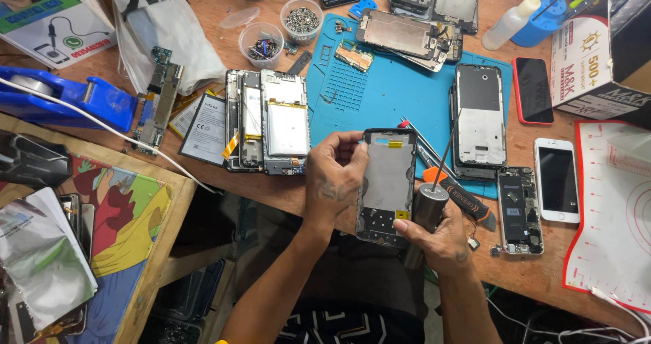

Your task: The person disassembles a smartphone using a screwdriver and tweezers, removes the battery, and manipulates internal components on a cluttered workbench. The person then reassembles the device and places it back on the table.

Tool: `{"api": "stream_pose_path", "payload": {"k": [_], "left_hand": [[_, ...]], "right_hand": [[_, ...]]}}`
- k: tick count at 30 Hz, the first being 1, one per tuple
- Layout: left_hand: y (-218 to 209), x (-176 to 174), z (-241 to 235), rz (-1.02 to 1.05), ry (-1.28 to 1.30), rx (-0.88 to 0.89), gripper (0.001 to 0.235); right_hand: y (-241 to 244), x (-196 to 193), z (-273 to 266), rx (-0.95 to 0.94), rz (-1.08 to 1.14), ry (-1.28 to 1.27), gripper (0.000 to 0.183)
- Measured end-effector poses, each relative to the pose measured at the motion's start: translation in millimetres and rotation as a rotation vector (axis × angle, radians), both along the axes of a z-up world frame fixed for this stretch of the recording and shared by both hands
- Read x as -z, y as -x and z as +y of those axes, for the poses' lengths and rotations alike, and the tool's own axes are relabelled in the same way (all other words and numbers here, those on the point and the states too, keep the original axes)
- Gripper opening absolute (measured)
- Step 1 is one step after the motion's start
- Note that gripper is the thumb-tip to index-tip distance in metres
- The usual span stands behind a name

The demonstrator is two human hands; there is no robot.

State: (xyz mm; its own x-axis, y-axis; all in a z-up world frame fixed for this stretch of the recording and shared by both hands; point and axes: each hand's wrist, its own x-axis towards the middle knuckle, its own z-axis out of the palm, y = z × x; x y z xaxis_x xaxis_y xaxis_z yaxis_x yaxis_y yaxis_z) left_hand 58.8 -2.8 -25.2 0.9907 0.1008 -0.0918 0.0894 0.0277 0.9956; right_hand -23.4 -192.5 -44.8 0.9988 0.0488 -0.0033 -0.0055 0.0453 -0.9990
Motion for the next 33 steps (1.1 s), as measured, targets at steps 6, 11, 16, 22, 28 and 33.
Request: {"api": "stream_pose_path", "payload": {"k": [6,11,16,22,28,33], "left_hand": [[-6,2,2,-0.029,-0.053,-0.024,0.012],[-4,5,-3,-0.062,-0.084,-0.041,0.011],[-1,5,-5,-0.063,-0.088,-0.035,0.015],[6,9,-4,-0.128,0.015,-0.017,0.026],[17,13,-2,-0.071,0.386,0.203,0.045],[17,16,2,0.086,0.542,0.573,0.048]], "right_hand": [[3,2,-2,-0.09,-0.004,-0.086,0.044],[6,6,-4,-0.077,-0.003,-0.039,0.041],[6,3,-2,-0.06,0.022,-0.079,0.042],[1,1,0,-0.032,0.009,-0.064,0.048],[-1,0,-4,-0.036,0.138,-0.145,0.05],[0,-1,-3,-0.097,0.129,-0.155,0.051]]}}
